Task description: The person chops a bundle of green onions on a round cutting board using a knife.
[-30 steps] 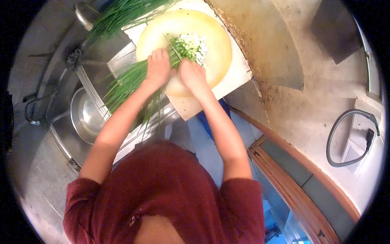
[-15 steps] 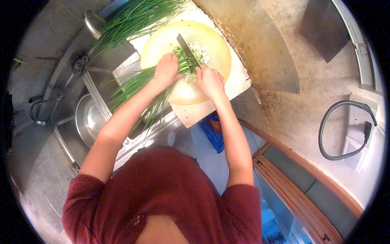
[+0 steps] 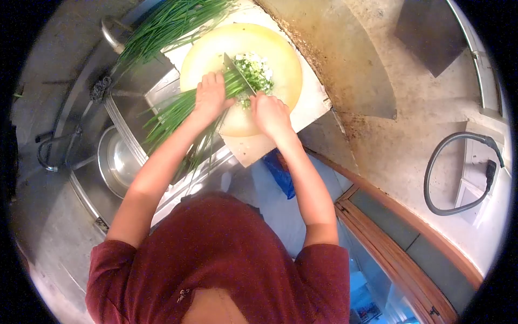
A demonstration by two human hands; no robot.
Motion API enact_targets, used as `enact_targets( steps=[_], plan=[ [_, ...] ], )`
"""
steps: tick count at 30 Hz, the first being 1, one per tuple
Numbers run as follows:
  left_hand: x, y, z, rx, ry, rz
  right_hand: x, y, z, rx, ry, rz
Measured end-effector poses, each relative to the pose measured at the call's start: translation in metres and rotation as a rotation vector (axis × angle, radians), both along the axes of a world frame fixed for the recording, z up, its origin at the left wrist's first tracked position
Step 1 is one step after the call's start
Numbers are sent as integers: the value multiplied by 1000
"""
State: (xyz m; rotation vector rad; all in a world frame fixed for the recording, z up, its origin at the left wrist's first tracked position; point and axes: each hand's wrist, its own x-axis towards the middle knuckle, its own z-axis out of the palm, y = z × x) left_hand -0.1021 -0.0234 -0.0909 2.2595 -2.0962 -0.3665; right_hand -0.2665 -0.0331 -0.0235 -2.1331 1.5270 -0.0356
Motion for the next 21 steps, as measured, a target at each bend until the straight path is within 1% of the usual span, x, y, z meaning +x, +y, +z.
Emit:
enact_targets(
  steps=[2, 5, 8, 9, 12, 14, 15, 19, 21],
  plan=[
    [0, -1, -4, 9, 1, 4, 0, 0, 15, 6, -1, -44],
    [-2, 1, -4, -17, 30, 20, -5, 3, 0, 16, 47, 26],
    [-2, 2, -4, -49, 41, 6, -4, -2, 0, 49, 55, 30],
    [-1, 2, -5, -56, 35, -6, 0, -7, -6, 64, 45, 37],
    [-4, 0, 0, 27, 20, 8, 13, -19, -31, 86, 25, 27],
    [-4, -4, -1, -11, 3, 25, 28, -29, -39, 49, 9, 4],
    [-5, 2, -2, -15, -1, 26, 24, -29, -35, 51, -30, -3],
    [-4, 1, -4, 1, 22, 38, 6, -11, -4, 55, -33, -44],
    [-3, 2, -2, 3, 47, 30, 1, -1, -1, 83, 26, -8]
  ],
)
